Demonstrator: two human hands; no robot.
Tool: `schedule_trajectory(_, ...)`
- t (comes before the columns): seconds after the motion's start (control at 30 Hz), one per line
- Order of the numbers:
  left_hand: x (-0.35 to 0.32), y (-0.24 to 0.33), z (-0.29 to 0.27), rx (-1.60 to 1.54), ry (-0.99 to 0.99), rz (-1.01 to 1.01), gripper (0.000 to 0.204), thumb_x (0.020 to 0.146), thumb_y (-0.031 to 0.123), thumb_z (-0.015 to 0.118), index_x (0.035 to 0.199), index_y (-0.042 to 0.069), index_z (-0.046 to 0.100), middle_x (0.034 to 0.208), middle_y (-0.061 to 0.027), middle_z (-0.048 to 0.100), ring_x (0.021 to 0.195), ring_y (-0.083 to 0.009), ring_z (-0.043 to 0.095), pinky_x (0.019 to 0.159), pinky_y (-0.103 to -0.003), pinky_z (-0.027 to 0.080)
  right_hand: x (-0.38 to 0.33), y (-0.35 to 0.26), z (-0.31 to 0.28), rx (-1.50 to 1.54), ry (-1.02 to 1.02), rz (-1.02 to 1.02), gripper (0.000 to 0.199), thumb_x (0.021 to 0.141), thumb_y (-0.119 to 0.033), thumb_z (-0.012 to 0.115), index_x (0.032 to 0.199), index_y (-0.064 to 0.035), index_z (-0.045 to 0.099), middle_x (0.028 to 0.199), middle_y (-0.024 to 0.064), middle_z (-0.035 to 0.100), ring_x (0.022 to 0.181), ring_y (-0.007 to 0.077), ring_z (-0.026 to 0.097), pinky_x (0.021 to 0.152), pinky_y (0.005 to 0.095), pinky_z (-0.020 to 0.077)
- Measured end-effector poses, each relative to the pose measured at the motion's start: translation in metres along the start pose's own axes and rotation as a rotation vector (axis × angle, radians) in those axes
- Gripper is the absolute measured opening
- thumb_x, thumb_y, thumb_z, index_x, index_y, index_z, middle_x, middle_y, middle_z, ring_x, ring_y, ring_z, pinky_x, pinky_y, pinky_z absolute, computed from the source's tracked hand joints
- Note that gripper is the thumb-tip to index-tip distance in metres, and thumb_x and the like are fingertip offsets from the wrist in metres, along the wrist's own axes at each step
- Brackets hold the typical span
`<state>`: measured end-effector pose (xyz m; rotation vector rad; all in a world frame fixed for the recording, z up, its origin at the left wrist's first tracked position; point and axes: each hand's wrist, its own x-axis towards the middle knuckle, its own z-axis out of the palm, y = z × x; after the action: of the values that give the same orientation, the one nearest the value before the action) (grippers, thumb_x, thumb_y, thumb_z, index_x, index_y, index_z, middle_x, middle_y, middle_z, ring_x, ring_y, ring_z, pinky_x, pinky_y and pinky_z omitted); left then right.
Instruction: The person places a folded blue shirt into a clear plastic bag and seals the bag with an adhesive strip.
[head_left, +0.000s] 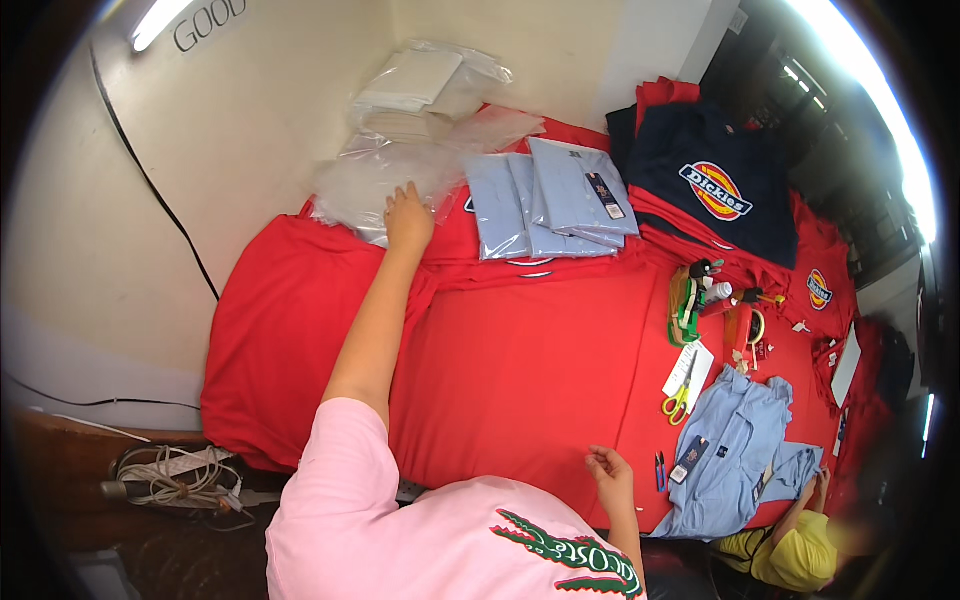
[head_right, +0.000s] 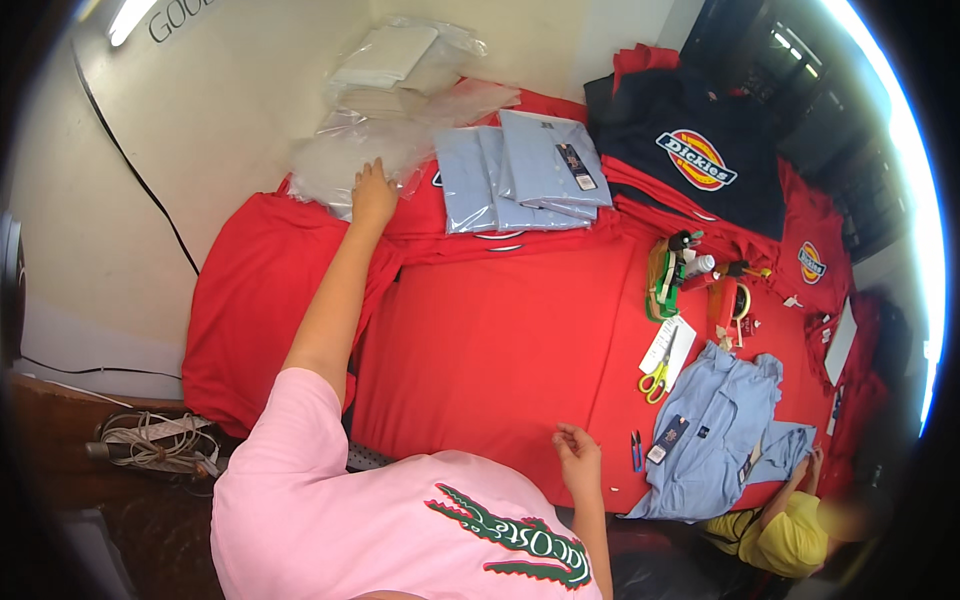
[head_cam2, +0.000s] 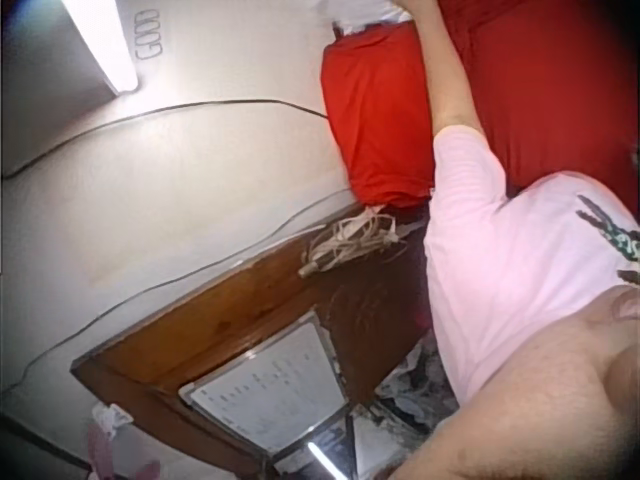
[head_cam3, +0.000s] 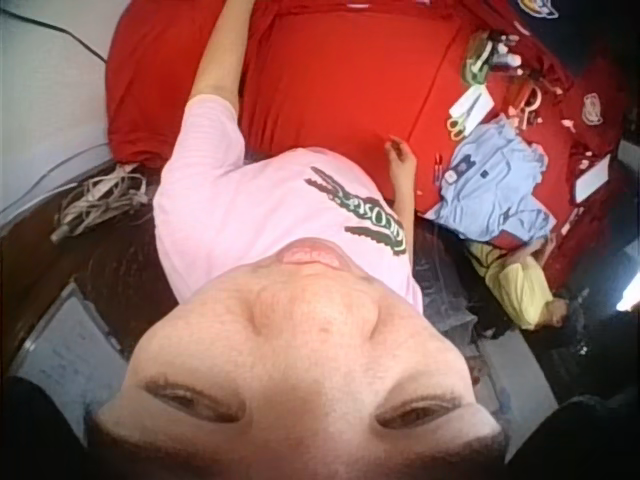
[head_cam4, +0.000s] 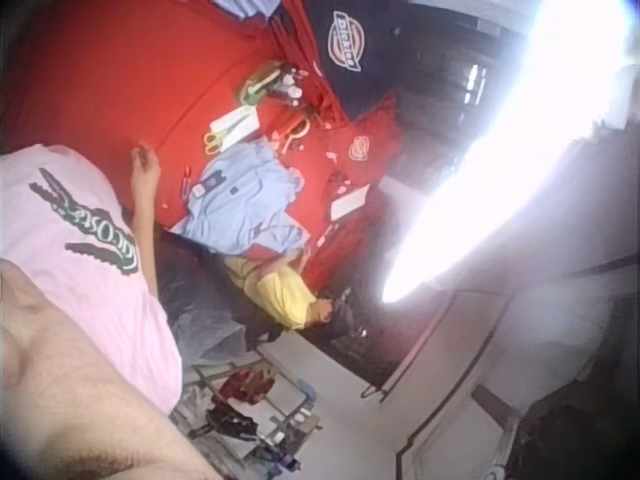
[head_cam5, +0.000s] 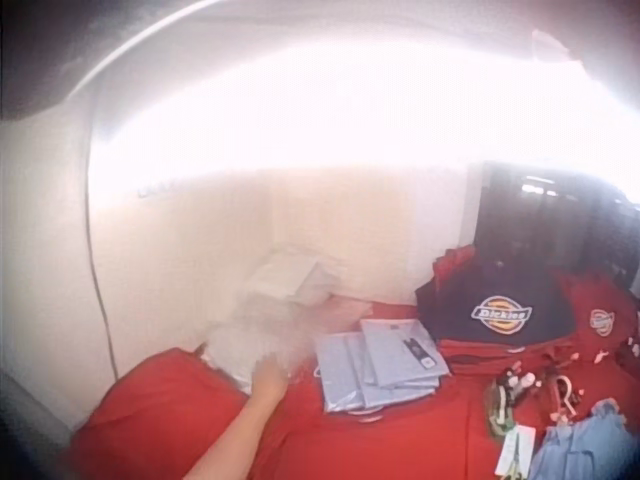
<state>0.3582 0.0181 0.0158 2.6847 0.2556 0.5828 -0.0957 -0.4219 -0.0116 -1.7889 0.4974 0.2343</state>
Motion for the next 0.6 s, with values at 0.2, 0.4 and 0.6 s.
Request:
schedule_trajectory(0.2,0.006,-0.018,-0.028,-0.124,-0.068,-0.117,0.034,0.096,0.028,0.076,0.119,0.002,0.076,0.109,-0.0245,0.079,0.099,-0.0414,0.076,0.092,-0.049,0.057,0.016,-0.041,0.028,-0.041,-0.066,-0.053,0.028,0.103,-0.002,0.073,0.13,0.0029,0.074,0.108,0.0073,0.076,0.1,0.0127,0.072,0.089,0.0276,0.0588)
schedule_trajectory(0.4,-0.004,0.012,-0.094,-0.76,0.089,-0.044,0.023,0.105,0.024,0.068,0.112,0.002,0.074,0.102,-0.0128,0.079,0.092,-0.0248,0.073,0.085,-0.037,0.054,0.044,-0.053,0.036,-0.035,-0.166,-0.122,0.042,0.1,0.0,0.075,0.142,0.0013,0.066,0.124,0.009,0.073,0.108,0.0138,0.07,0.094,0.0281,0.0587)
schedule_trajectory(0.6,-0.146,0.097,-0.166,-1.35,-1.16,0.109,0.022,0.106,0.017,0.065,0.114,-0.001,0.072,0.117,-0.005,0.074,0.113,-0.0148,0.066,0.101,-0.034,0.05,0.026,-0.14,0.035,-0.213,0.03,-0.598,0.109,0.078,-0.01,0.095,0.169,-0.0044,0.035,0.167,0.0173,0.047,0.151,0.0294,0.05,0.115,0.0437,0.0502)
